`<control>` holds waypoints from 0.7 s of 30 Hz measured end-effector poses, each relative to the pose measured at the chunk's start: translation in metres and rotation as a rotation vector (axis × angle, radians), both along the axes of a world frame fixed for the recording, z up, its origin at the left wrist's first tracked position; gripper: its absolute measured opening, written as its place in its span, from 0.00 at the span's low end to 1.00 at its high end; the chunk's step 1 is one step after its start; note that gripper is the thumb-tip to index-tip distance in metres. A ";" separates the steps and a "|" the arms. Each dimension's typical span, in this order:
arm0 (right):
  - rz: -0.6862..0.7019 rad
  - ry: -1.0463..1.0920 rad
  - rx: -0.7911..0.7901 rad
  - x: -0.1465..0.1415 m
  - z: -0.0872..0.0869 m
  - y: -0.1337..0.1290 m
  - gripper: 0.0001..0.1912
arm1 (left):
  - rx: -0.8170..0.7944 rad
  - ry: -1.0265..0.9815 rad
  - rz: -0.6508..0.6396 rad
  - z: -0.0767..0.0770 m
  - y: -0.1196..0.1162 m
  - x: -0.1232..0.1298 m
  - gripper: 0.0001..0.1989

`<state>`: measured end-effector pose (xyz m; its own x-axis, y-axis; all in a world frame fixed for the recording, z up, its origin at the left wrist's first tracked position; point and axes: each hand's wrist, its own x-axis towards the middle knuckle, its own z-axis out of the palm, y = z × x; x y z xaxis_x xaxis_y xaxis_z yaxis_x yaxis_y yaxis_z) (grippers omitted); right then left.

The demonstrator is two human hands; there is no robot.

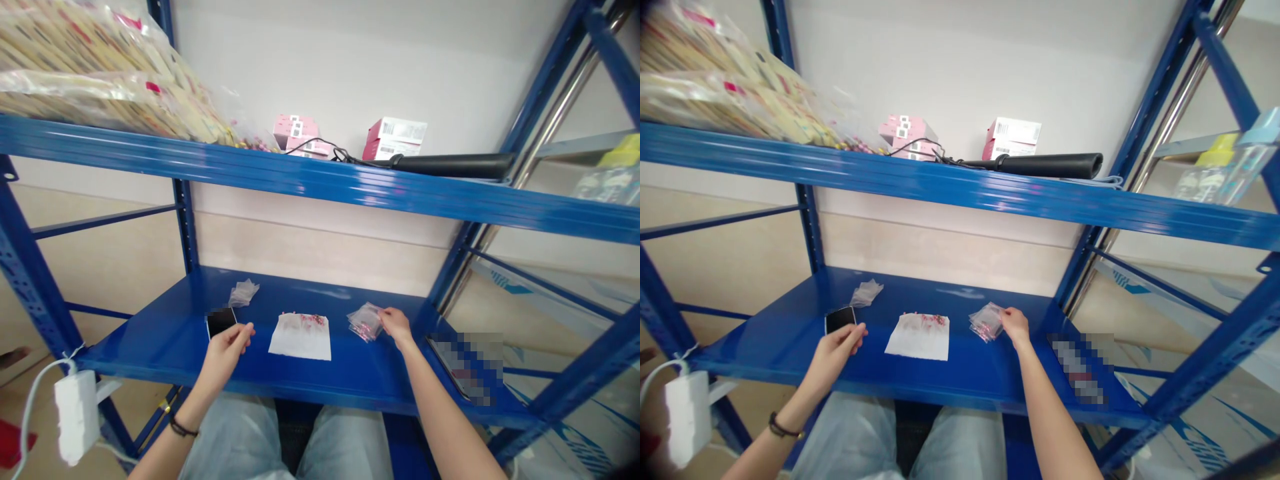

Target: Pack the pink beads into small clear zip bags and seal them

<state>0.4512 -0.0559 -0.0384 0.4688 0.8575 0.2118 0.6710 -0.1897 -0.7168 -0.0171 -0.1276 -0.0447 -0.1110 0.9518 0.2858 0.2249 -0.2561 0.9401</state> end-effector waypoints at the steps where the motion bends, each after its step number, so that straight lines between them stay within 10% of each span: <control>1: -0.046 -0.040 -0.026 -0.001 0.001 -0.001 0.07 | 0.021 0.006 0.028 0.006 0.013 -0.010 0.22; 7: -0.054 -0.408 -0.085 -0.027 0.002 -0.012 0.19 | 0.034 0.659 0.299 0.021 0.098 -0.070 0.20; 15: 0.090 -0.703 -0.165 -0.039 -0.021 -0.015 0.14 | 0.081 1.061 0.076 0.022 0.158 -0.065 0.20; 21: 0.147 -0.664 0.137 -0.026 -0.011 -0.020 0.12 | 0.141 1.207 0.005 0.027 0.163 -0.053 0.12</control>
